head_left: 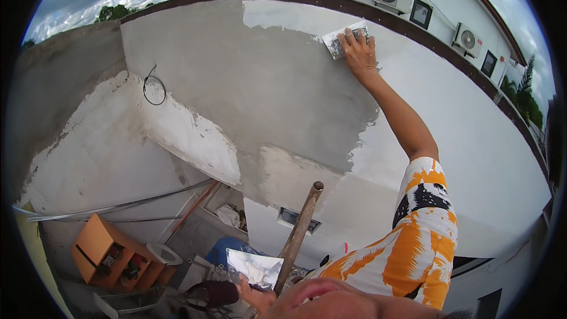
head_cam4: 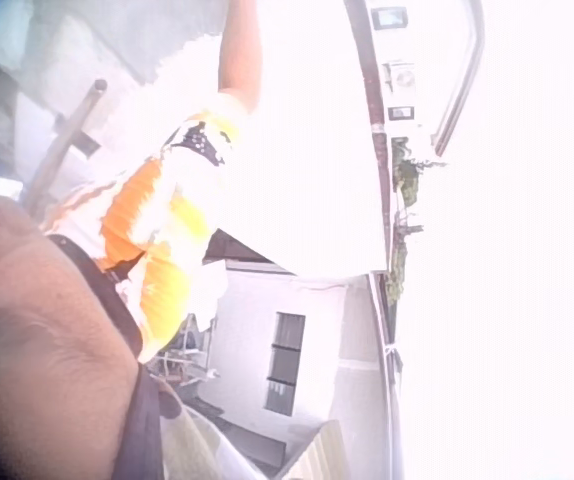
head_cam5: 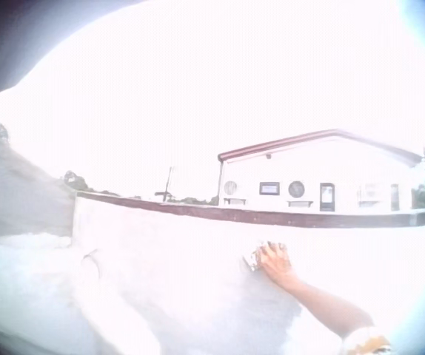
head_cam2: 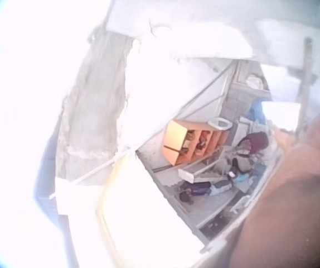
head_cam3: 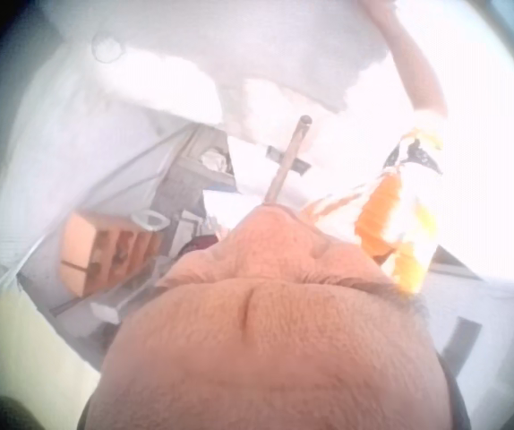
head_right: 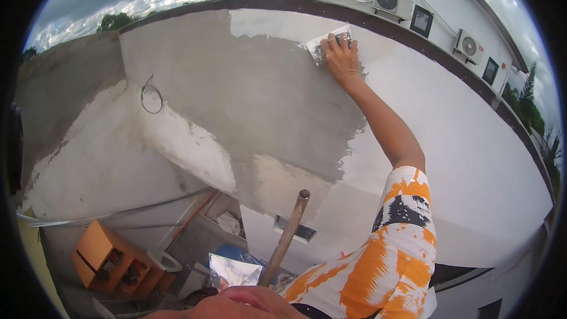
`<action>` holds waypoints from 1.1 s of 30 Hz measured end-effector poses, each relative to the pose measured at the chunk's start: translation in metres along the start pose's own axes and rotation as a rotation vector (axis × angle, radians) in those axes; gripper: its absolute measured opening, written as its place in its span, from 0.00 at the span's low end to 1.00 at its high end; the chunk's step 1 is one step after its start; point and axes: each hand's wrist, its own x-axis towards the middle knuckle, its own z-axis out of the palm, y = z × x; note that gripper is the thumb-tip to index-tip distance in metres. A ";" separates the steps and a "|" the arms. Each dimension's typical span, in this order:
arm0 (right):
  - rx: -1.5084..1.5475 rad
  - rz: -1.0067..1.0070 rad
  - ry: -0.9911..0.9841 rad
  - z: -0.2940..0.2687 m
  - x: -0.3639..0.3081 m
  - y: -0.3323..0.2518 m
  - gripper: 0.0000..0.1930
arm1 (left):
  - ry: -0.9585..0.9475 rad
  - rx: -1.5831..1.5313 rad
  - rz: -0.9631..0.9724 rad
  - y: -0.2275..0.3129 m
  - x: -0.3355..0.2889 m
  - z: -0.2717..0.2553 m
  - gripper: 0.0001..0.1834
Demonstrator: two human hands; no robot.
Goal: The person applies plaster to an exterior wall using a trowel and hawk. They repeatedly scoop plaster from the hawk and spread it onto the wall surface, working around a vent and along the wall edge.
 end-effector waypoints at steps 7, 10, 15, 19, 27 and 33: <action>-0.075 0.245 -0.223 -0.059 -0.124 0.069 0.24 | -0.055 -0.049 -0.106 0.017 -0.007 0.017 0.20; 0.483 0.476 -0.154 -0.090 -0.162 0.053 0.21 | -0.180 -0.118 -0.086 0.016 -0.009 0.015 0.15; 1.956 1.420 -0.155 -0.156 -0.239 0.003 0.28 | -0.013 -0.198 -0.111 0.009 -0.007 0.017 0.11; 2.603 1.445 -0.371 -0.208 -0.286 -0.049 0.33 | -0.116 -0.148 0.016 0.012 -0.019 0.028 0.11; 2.769 0.705 -0.435 -0.260 -0.359 -0.108 0.27 | 0.026 -0.238 -0.025 -0.019 -0.118 0.093 0.08; 2.349 -0.321 -0.383 -0.290 -0.348 -0.064 0.23 | -0.011 -0.139 -0.006 -0.047 -0.175 0.109 0.10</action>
